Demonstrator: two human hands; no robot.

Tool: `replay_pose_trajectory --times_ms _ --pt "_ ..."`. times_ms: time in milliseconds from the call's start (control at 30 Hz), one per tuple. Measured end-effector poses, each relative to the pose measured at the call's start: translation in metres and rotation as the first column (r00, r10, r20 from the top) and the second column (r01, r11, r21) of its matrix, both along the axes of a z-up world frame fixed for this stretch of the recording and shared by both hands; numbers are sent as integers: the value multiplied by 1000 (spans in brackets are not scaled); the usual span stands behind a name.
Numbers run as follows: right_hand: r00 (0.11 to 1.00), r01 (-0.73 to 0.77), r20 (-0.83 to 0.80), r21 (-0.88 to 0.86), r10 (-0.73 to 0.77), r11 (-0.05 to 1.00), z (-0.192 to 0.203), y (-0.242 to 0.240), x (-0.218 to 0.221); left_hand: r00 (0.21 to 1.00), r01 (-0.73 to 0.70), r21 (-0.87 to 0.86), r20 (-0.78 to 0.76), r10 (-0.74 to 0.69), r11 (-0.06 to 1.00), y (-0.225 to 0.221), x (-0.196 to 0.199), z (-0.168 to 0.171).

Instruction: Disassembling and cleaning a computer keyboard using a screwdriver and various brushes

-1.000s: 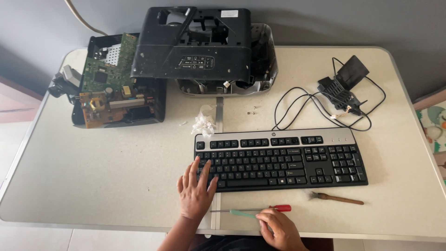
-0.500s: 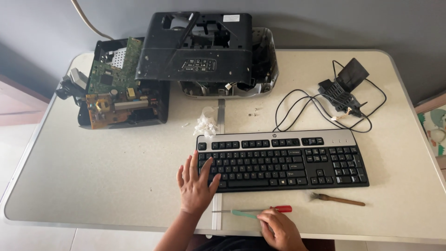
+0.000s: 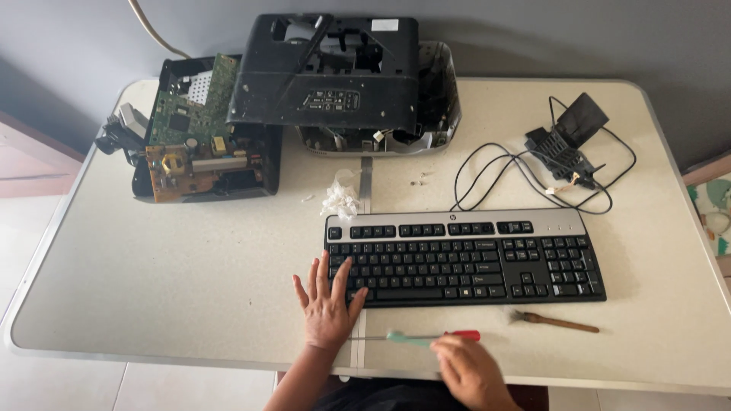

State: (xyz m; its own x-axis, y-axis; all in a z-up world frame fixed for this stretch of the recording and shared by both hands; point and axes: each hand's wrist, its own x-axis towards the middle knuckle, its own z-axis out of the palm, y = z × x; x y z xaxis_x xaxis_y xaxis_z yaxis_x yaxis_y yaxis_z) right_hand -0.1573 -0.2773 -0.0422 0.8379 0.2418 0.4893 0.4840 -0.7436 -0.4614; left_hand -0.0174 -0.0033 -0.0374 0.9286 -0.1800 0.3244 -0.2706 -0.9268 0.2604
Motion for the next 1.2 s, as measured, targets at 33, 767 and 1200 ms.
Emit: replay_pose_trajectory --times_ms 33,767,1200 --pt "1000 0 -7 1 0 1000 6 -6 0 1000 0 1 -7 0 1000 2 -3 1" --pt "980 198 17 -170 -198 965 14 -48 12 977 161 62 131 -168 985 -2 1 2" --pt "985 174 8 -121 -175 977 29 -43 10 984 174 77 28 -176 982 0 -3 2"
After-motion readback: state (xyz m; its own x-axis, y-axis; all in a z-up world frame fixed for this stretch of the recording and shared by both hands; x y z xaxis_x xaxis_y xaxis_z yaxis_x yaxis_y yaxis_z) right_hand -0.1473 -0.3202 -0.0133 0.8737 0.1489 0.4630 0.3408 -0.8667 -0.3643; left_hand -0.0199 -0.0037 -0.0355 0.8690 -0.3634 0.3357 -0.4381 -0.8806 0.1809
